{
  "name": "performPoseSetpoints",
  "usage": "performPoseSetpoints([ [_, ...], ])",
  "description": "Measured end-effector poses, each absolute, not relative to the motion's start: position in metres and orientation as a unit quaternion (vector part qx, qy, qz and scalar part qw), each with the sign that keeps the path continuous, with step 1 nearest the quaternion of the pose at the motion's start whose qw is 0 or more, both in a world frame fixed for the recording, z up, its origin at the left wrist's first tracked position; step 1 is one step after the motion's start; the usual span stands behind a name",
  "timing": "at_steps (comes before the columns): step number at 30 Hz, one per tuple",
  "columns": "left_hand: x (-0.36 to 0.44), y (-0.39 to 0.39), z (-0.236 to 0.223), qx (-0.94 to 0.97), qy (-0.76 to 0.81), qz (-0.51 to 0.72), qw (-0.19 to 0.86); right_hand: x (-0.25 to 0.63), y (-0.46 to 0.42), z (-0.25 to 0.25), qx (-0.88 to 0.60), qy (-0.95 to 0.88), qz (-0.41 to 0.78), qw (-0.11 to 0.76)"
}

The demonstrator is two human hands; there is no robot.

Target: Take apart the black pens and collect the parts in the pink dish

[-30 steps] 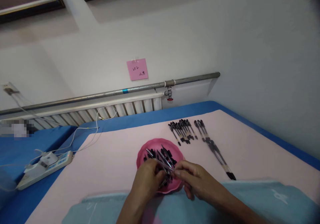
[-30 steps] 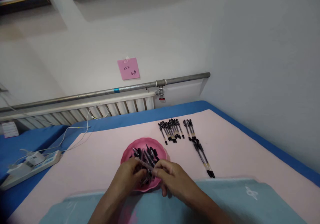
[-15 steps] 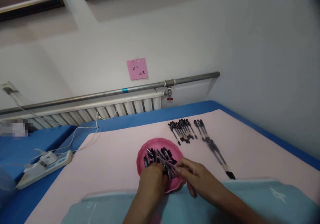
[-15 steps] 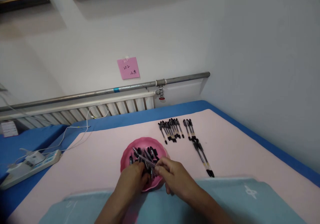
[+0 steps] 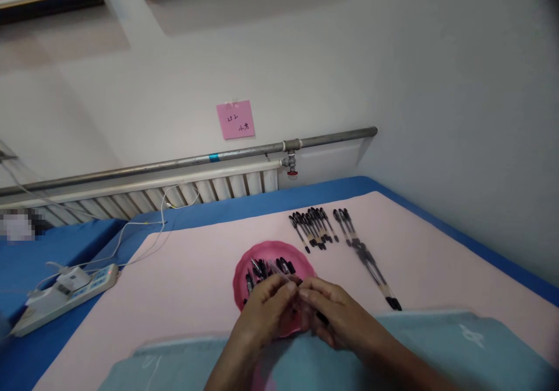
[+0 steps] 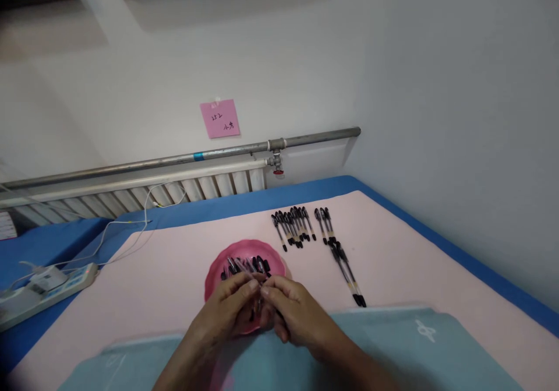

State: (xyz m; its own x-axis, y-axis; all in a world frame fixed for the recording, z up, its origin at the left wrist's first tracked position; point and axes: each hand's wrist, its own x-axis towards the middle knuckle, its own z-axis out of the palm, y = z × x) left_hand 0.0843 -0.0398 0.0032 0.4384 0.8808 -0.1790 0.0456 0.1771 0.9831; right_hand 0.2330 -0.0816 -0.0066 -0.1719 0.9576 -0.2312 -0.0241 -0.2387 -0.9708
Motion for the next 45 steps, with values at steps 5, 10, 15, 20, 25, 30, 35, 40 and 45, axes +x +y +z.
performPoseSetpoints([
  [5, 0.086, -0.04, 0.005, 0.429, 0.389, 0.377, 0.723, 0.231, -0.084, 0.001, -0.499, -0.429, 0.66, 0.362],
  [10, 0.077, -0.035, 0.005, 0.429, 0.359, 0.379, 0.737, 0.231, -0.087, 0.005, -0.464, -0.427, 0.703, 0.329],
  [15, 0.078, -0.036, 0.006, 0.434, 0.377, 0.395, 0.717, 0.228, -0.089, 0.001, -0.495, -0.446, 0.646, 0.372],
  [20, 0.083, -0.036, 0.001, 0.433, 0.415, 0.411, 0.687, 0.227, -0.093, -0.005, -0.571, -0.483, 0.529, 0.401],
  [25, 0.083, -0.036, 0.002, 0.438, 0.387, 0.438, 0.683, 0.224, -0.09, -0.001, -0.511, -0.418, 0.647, 0.38],
  [30, 0.081, -0.035, 0.003, 0.438, 0.373, 0.445, 0.686, 0.224, -0.089, 0.001, -0.461, -0.368, 0.699, 0.404],
  [35, 0.079, -0.036, 0.003, 0.441, 0.374, 0.456, 0.676, 0.224, -0.09, 0.001, -0.466, -0.385, 0.666, 0.437],
  [40, 0.08, -0.036, 0.001, 0.443, 0.381, 0.44, 0.682, 0.22, -0.089, 0.004, -0.494, -0.394, 0.677, 0.378],
  [45, 0.078, -0.032, -0.002, 0.413, 0.436, 0.451, 0.661, 0.225, -0.092, -0.004, -0.606, -0.565, 0.389, 0.403],
])
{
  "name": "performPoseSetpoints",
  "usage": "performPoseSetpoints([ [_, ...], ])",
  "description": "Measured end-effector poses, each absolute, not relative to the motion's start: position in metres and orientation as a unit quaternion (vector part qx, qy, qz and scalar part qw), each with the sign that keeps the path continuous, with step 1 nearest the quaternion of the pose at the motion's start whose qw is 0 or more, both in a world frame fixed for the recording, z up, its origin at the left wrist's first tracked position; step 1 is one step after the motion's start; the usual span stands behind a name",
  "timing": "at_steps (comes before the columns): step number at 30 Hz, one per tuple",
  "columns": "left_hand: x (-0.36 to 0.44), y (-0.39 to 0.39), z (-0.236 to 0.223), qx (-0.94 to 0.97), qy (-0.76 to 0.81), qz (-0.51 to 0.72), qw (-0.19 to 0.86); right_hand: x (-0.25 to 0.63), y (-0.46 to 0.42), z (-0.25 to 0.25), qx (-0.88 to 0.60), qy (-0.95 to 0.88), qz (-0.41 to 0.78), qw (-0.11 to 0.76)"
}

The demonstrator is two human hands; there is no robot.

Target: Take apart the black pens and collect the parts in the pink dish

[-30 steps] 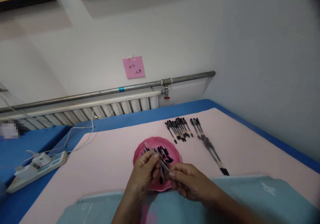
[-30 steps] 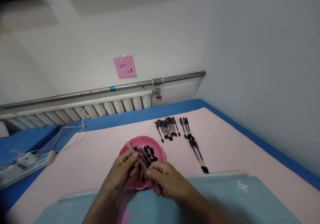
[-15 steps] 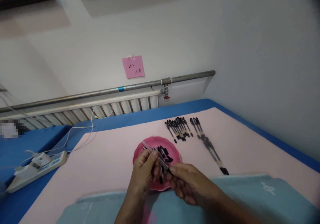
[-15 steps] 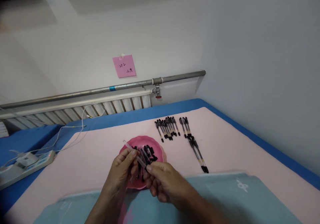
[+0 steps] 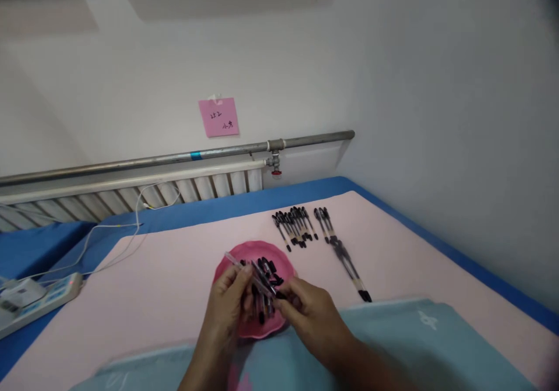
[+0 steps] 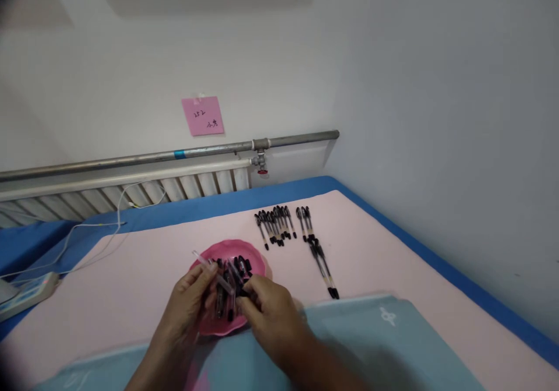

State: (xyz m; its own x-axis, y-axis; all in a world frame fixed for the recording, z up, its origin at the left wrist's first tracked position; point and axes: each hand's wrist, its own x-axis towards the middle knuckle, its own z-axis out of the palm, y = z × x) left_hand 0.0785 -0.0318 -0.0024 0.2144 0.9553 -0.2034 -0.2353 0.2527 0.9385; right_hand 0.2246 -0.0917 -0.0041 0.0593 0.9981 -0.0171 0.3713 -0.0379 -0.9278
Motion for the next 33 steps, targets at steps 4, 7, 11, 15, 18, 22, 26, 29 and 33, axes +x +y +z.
performPoseSetpoints([
  [4, 0.067, -0.024, -0.002, 0.452, 0.519, 0.445, 0.572, 0.234, -0.09, -0.008, -0.644, -0.657, 0.221, 0.322],
  [7, 0.056, -0.017, -0.007, 0.532, 0.575, 0.381, 0.492, 0.246, -0.085, -0.004, -0.67, -0.668, 0.174, 0.274],
  [11, 0.05, -0.013, -0.011, 0.634, 0.613, 0.286, 0.375, 0.28, -0.079, 0.005, -0.73, -0.635, 0.117, 0.224],
  [15, 0.052, -0.015, -0.006, 0.689, 0.632, 0.209, 0.285, 0.32, -0.076, 0.002, -0.812, -0.561, 0.076, 0.143],
  [18, 0.054, -0.017, -0.002, 0.699, 0.64, 0.187, 0.258, 0.336, -0.074, -0.006, -0.83, -0.541, 0.095, 0.093],
  [22, 0.054, -0.018, -0.002, 0.702, 0.65, 0.176, 0.231, 0.337, -0.072, -0.007, -0.835, -0.531, 0.118, 0.078],
  [26, 0.059, -0.024, 0.0, 0.689, 0.615, 0.256, 0.285, 0.326, -0.074, 0.01, -0.821, -0.537, 0.147, 0.126],
  [29, 0.073, -0.034, 0.002, 0.617, 0.527, 0.36, 0.46, 0.303, -0.08, 0.024, -0.77, -0.572, 0.204, 0.197],
  [33, 0.088, -0.042, 0.004, 0.457, 0.429, 0.346, 0.698, 0.262, -0.091, 0.023, -0.58, -0.583, 0.475, 0.314],
])
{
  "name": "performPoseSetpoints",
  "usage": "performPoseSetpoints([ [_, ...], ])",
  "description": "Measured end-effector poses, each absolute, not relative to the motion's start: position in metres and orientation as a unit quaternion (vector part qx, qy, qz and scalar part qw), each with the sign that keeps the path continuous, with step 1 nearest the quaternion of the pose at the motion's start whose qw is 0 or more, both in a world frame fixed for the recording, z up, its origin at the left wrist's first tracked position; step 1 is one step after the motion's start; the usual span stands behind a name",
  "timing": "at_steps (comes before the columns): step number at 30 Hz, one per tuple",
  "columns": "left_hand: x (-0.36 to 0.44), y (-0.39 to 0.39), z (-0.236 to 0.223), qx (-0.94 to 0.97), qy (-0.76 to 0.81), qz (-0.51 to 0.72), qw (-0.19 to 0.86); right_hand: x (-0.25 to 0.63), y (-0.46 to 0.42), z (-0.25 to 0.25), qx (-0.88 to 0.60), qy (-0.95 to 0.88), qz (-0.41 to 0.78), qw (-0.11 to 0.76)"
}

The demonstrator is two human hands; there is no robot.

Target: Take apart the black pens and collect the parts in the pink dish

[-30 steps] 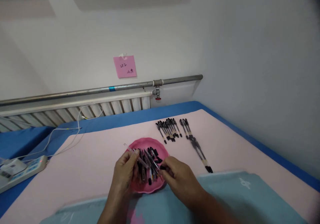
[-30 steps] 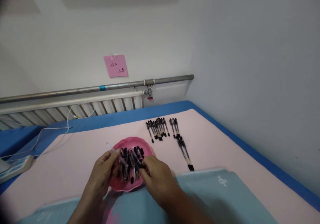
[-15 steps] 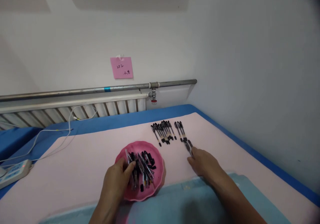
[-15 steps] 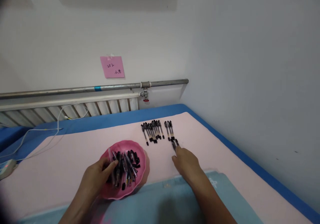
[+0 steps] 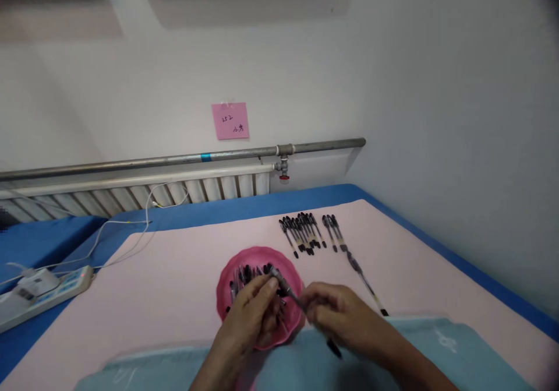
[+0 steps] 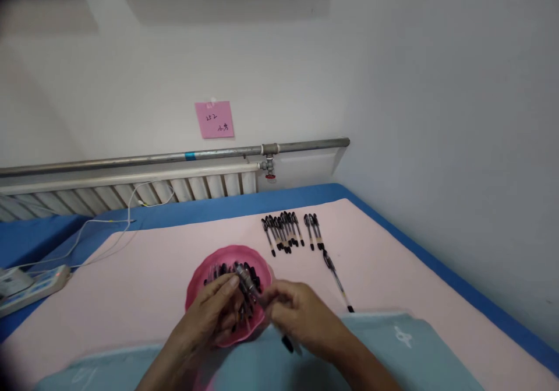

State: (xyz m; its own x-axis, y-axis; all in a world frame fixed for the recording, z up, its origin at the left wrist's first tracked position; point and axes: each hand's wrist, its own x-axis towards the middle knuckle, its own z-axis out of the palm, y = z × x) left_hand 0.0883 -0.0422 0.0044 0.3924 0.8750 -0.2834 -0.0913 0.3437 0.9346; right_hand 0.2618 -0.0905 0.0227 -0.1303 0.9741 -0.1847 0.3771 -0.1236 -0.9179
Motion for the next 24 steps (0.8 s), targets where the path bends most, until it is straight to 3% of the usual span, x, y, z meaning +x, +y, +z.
performPoseSetpoints([
  [2, 0.085, -0.039, 0.007, 0.399, 0.416, 0.352, 0.738, 0.248, -0.094, 0.017, -0.535, -0.568, 0.542, 0.312],
  [4, 0.074, -0.032, 0.011, 0.373, 0.442, 0.404, 0.708, 0.242, -0.095, 0.012, -0.538, -0.565, 0.552, 0.292],
  [6, 0.059, -0.023, 0.013, 0.388, 0.497, 0.441, 0.639, 0.244, -0.093, 0.009, -0.561, -0.564, 0.538, 0.28],
  [12, 0.032, -0.01, 0.007, 0.62, 0.631, 0.302, 0.354, 0.247, -0.087, 0.012, -0.572, -0.519, 0.544, 0.328],
  [14, 0.037, -0.013, 0.006, 0.643, 0.63, 0.294, 0.319, 0.243, -0.086, 0.013, -0.553, -0.498, 0.564, 0.359],
  [16, 0.048, -0.021, 0.008, 0.637, 0.572, 0.32, 0.406, 0.24, -0.087, 0.014, -0.541, -0.477, 0.584, 0.372],
  [20, 0.074, -0.038, 0.011, 0.485, 0.429, 0.324, 0.689, 0.238, -0.089, 0.014, -0.526, -0.447, 0.631, 0.353],
  [24, 0.084, -0.045, 0.01, 0.361, 0.364, 0.351, 0.783, 0.238, -0.09, 0.012, -0.484, -0.428, 0.676, 0.354],
])
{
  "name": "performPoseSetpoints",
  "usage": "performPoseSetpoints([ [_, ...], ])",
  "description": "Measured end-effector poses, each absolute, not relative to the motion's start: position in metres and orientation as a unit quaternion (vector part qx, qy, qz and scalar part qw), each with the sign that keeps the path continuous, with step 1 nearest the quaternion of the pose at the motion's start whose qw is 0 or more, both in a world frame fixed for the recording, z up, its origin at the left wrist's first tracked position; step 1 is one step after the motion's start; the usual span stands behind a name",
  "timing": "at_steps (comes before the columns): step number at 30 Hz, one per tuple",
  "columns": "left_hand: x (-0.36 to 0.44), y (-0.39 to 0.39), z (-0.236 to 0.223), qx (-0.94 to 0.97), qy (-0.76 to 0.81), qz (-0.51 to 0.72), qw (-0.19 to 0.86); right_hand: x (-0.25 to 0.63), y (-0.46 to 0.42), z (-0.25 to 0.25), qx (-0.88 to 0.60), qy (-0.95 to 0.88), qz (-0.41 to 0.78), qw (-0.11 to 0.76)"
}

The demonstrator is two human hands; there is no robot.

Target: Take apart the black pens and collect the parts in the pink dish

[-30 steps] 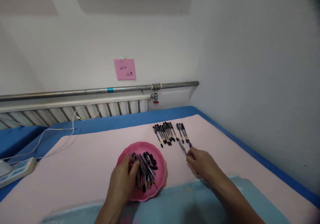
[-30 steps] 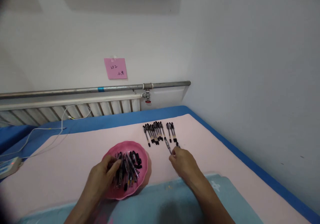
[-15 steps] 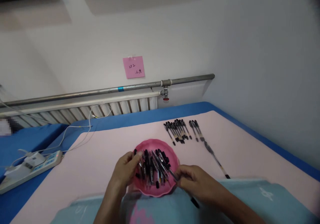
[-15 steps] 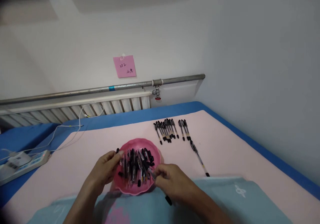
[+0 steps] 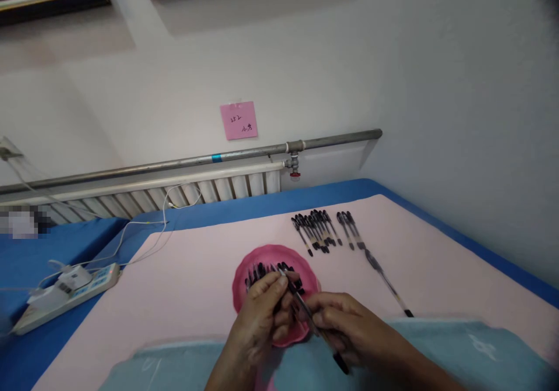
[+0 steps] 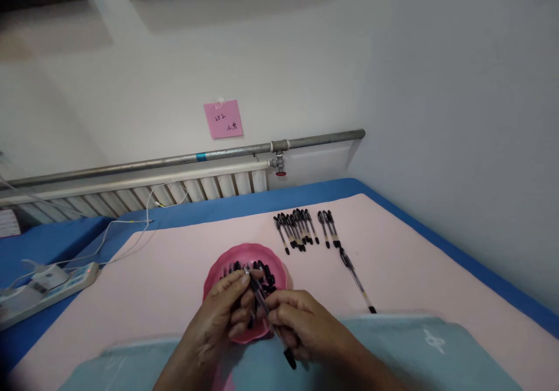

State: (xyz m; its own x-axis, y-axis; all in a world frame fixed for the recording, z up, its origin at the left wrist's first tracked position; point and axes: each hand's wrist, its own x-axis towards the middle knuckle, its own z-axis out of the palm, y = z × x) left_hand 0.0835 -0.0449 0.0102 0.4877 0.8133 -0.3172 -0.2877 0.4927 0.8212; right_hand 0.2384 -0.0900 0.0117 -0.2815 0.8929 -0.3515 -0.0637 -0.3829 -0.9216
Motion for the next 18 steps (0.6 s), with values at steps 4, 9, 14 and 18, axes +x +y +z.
performPoseSetpoints([
  [4, 0.0786, -0.0416, 0.0091, 0.337, 0.345, 0.379, 0.79, 0.2392, -0.0896, 0.0097, -0.45, -0.416, 0.695, 0.376],
  [9, 0.0733, -0.0379, 0.0123, 0.347, 0.344, 0.394, 0.779, 0.238, -0.0899, 0.0092, -0.424, -0.397, 0.721, 0.377],
  [14, 0.0759, -0.0376, 0.0124, 0.344, 0.367, 0.417, 0.757, 0.2334, -0.0906, 0.0093, -0.445, -0.417, 0.7, 0.372],
  [18, 0.0765, -0.0358, 0.0087, 0.342, 0.375, 0.441, 0.74, 0.2303, -0.0905, 0.0059, -0.427, -0.457, 0.684, 0.376],
])
